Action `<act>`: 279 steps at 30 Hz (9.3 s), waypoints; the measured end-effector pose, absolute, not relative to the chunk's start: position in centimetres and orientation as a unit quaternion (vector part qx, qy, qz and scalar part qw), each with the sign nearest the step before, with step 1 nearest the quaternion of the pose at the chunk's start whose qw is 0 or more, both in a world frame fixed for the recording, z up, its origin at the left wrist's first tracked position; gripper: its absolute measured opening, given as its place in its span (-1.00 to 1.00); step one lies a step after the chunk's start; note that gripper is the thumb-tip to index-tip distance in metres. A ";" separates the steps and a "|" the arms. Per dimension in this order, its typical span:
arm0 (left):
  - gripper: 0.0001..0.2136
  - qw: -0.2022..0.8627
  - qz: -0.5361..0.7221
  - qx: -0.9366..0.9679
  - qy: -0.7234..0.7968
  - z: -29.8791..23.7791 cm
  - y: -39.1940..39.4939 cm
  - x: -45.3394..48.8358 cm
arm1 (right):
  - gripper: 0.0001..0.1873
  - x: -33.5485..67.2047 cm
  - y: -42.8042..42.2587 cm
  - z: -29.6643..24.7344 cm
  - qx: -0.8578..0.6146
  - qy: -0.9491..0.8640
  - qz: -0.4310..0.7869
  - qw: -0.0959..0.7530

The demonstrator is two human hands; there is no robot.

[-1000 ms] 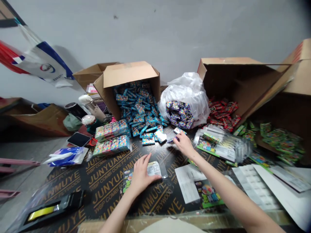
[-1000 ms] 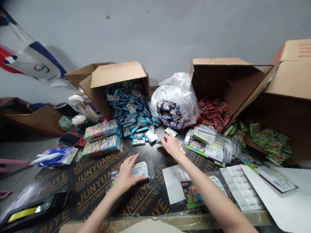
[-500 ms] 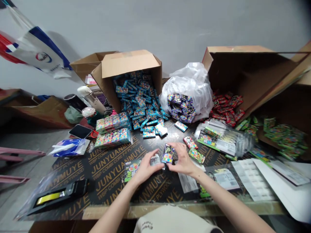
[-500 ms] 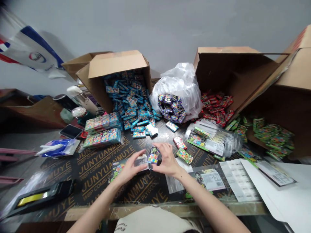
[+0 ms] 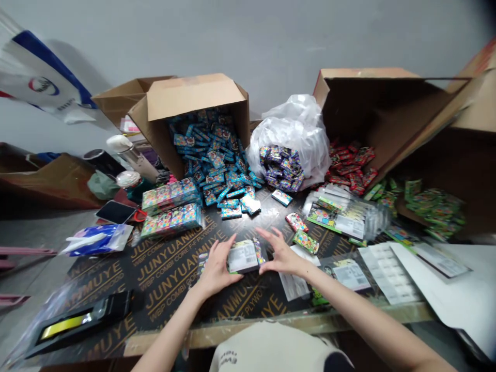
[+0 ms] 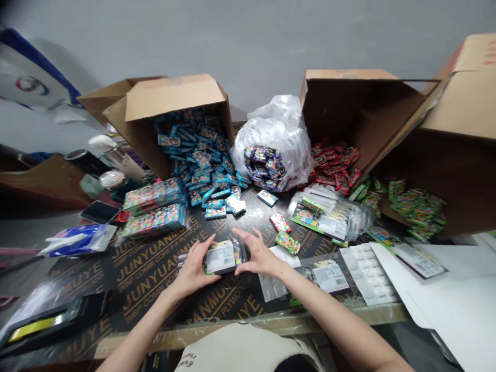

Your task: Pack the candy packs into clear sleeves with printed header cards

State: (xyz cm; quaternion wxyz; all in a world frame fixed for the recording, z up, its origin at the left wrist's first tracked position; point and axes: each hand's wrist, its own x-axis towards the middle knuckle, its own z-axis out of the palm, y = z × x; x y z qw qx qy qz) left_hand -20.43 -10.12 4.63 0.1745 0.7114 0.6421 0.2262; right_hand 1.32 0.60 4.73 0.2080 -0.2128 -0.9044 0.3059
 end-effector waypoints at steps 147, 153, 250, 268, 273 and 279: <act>-0.69 0.446 0.657 0.281 0.539 7.0 -10.4 -11.6 | -0.61 -2.9 -2.8 9.8 -0.432 -0.281 0.721 0.464; -0.78 0.530 0.704 0.073 0.467 7.8 -9.5 -12.2 | -0.49 -1.1 -3.9 9.9 -0.359 -0.222 0.785 0.454; -0.62 0.414 0.583 0.352 0.604 2.8 -2.0 -5.6 | -0.36 14.1 1.8 -0.6 -0.558 -0.707 0.235 0.366; -0.73 0.469 0.591 0.331 0.566 5.1 -3.9 -11.1 | -0.14 9.6 1.5 3.3 -0.468 -0.434 0.590 0.494; -0.73 0.512 0.546 0.347 0.565 5.8 -4.4 -11.0 | -0.33 9.1 1.1 5.1 -0.376 -0.498 0.653 0.429; -0.73 0.514 0.534 0.353 0.571 6.2 -4.4 -11.4 | -0.63 8.9 1.6 5.5 -0.401 -0.554 0.630 0.368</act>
